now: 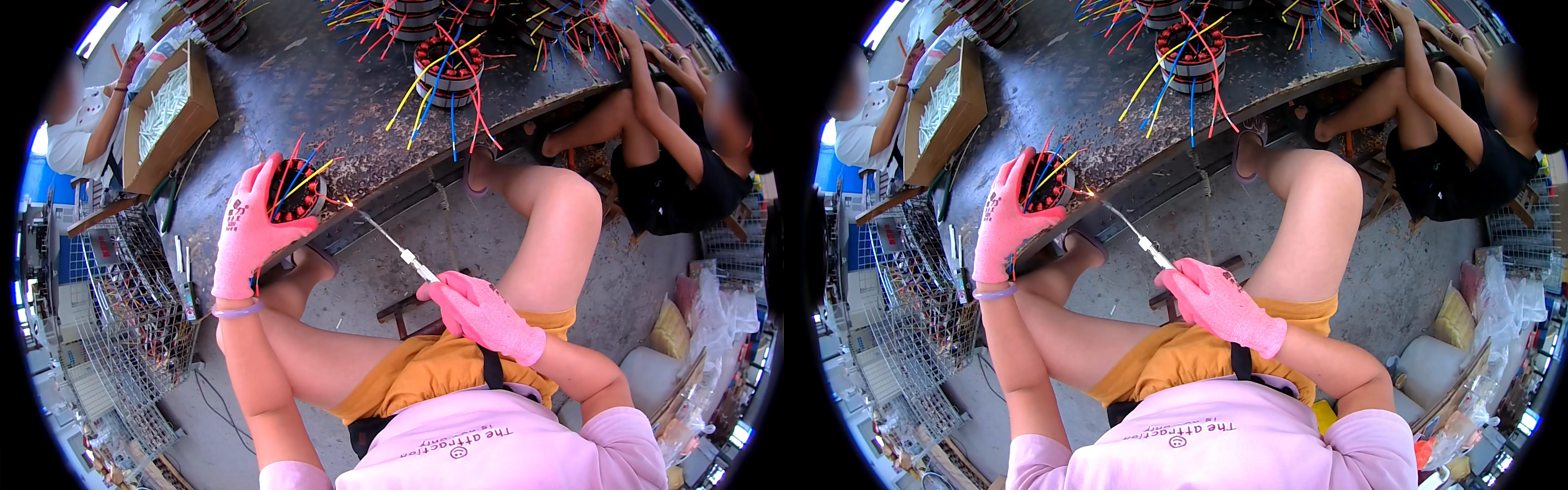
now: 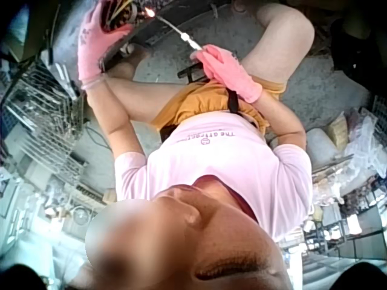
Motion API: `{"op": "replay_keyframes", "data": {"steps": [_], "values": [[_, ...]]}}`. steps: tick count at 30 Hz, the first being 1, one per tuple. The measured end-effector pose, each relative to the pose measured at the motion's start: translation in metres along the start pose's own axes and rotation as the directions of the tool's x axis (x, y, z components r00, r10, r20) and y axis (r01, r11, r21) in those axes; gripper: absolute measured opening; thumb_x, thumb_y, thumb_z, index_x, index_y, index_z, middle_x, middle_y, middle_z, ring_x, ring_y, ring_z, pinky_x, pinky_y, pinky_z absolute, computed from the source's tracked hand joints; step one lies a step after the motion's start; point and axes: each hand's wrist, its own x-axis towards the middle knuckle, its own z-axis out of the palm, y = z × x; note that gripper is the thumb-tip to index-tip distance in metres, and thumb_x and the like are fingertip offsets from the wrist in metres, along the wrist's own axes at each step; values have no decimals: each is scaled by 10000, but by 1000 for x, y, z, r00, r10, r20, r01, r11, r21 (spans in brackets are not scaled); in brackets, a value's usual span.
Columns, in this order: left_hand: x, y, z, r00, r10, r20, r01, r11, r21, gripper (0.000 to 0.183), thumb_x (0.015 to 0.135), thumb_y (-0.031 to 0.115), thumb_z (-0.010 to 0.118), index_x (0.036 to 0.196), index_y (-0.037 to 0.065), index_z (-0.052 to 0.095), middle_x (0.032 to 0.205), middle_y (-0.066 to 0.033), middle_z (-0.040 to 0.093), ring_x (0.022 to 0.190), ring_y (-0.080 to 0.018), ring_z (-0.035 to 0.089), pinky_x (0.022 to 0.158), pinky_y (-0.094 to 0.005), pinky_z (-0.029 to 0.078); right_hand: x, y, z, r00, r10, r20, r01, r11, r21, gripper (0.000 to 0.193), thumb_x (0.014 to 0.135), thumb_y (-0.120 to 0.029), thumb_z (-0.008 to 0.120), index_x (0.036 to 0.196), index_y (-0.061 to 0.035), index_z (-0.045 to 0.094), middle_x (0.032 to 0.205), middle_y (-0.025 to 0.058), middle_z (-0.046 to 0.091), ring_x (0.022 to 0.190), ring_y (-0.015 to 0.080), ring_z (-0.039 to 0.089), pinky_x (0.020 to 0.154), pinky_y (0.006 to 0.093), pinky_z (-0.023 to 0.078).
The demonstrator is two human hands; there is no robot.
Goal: The person solders individual colored wires onto a circular component using a soldering iron and wire, moving around the circumference of the object and then setting it aside to start another.
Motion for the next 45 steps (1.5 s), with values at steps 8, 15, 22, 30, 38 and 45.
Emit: {"op": "replay_keyframes", "data": {"steps": [8, 15, 22, 30, 38, 45], "values": [[0, 1, -1, 1000, 2, 3, -2, 1000, 4, 973, 573, 270, 886, 1419, 22, 475, 1328, -201, 543, 1221, -388, 542, 1037, -436, 449, 2, 4, 0, 1000, -24, -1, 24, 1000, 1, 351, 1020, -342, 502, 1121, -33, 635, 603, -10, 479, 508, 58, 407, 471, 236, 307], [1, 1, -1, 1000, 12, 4, -12, 1000, 17, 971, 576, 273, 888, 1420, 30, 475, 1333, -201, 542, 1230, -388, 537, 1044, -440, 447, 2, 1, -1, 1000, -1, 4, 1, 1000, -4, 368, 1020, -353, 490, 1127, -31, 632, 603, -5, 481, 498, 57, 400, 453, 238, 296], [0, 0, 0, 1000, 2, 6, -2, 1000, 14, 974, 577, 278, 888, 1424, 37, 472, 1338, -202, 540, 1236, -392, 532, 1045, -442, 446, 3, 2, 0, 1000, -16, 8, 16, 1000, 3, 357, 1015, -344, 494, 1122, -34, 635, 604, -8, 477, 503, 59, 403, 471, 233, 296], [0, 3, -1, 1000, -6, 7, 6, 1000, -21, 970, 570, 266, 883, 1416, 19, 477, 1327, -201, 547, 1226, -390, 537, 1039, -439, 446, 2, 2, 1, 1000, -1, 5, 1, 1000, 6, 357, 1019, -353, 494, 1125, -41, 631, 602, -11, 472, 497, 58, 396, 460, 232, 290], [0, 1, 0, 1000, 7, 1, -7, 1000, -2, 969, 571, 271, 882, 1415, 19, 478, 1324, -197, 548, 1224, -386, 538, 1041, -438, 446, 1, 2, 1, 1000, 5, 10, -5, 1000, 24, 352, 1020, -350, 498, 1128, -42, 629, 603, -10, 476, 482, 52, 381, 448, 227, 280], [0, 1, 0, 1000, 6, 2, -6, 1000, 7, 974, 574, 278, 883, 1418, 18, 473, 1327, -197, 545, 1223, -386, 540, 1042, -437, 446, 0, 0, 0, 1000, -4, 7, 4, 1000, 6, 358, 1019, -356, 495, 1125, -43, 631, 604, -8, 480, 483, 53, 383, 451, 231, 286]]}}
